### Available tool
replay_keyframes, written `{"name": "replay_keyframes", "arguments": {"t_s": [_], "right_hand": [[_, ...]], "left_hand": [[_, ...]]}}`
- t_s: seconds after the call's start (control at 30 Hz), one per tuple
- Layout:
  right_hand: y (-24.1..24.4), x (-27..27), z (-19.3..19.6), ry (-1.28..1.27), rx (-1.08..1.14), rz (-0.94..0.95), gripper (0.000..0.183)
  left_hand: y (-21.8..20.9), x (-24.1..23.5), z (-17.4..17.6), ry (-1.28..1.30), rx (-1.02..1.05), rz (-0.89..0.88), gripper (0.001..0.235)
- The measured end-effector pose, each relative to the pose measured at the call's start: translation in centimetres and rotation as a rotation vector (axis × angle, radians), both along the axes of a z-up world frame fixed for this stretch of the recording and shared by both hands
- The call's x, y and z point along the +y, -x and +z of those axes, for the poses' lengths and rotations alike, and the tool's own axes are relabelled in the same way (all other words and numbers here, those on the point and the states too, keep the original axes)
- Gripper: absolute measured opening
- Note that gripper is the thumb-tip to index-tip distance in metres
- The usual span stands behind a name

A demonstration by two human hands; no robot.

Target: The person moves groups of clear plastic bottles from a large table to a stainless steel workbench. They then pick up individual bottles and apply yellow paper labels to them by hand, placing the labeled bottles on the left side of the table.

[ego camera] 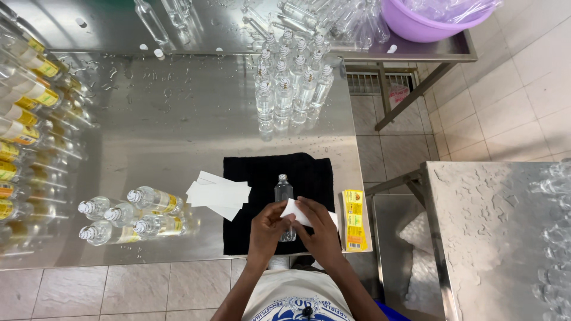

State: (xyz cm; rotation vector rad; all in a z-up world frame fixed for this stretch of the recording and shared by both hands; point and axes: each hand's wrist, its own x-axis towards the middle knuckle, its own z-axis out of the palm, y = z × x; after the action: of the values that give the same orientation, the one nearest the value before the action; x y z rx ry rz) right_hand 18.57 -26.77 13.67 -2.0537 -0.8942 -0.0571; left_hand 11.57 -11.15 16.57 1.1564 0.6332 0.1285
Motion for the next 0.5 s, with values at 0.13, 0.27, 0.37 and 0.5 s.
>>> {"name": "replay_keyframes", "arguments": {"t_s": [0.13,0.27,0.37,0.5], "right_hand": [[0.2,0.2,-0.9,0.058,0.065,-0.099,0.045],[0.7,0.9,0.2,0.002,0.296,-0.103,0.041],[0.9,1.5,1.8,-0.111,0.543,-0.176,0.041],[1.0,1.4,1.9,-0.193,0.608,-0.257,0.035]], "left_hand": [[-0.1,0.2,-1.1,0.038,-0.017,0.133,0.026],[-0.2,0.1,-1.6,0.039,-0.066,0.124,0.021],[-0.4,0.0,-1.6,0.04,-0.074,0.123,0.021],[-0.6,-0.3,-1.9,0.027,-0.095,0.086,0.023]]}}
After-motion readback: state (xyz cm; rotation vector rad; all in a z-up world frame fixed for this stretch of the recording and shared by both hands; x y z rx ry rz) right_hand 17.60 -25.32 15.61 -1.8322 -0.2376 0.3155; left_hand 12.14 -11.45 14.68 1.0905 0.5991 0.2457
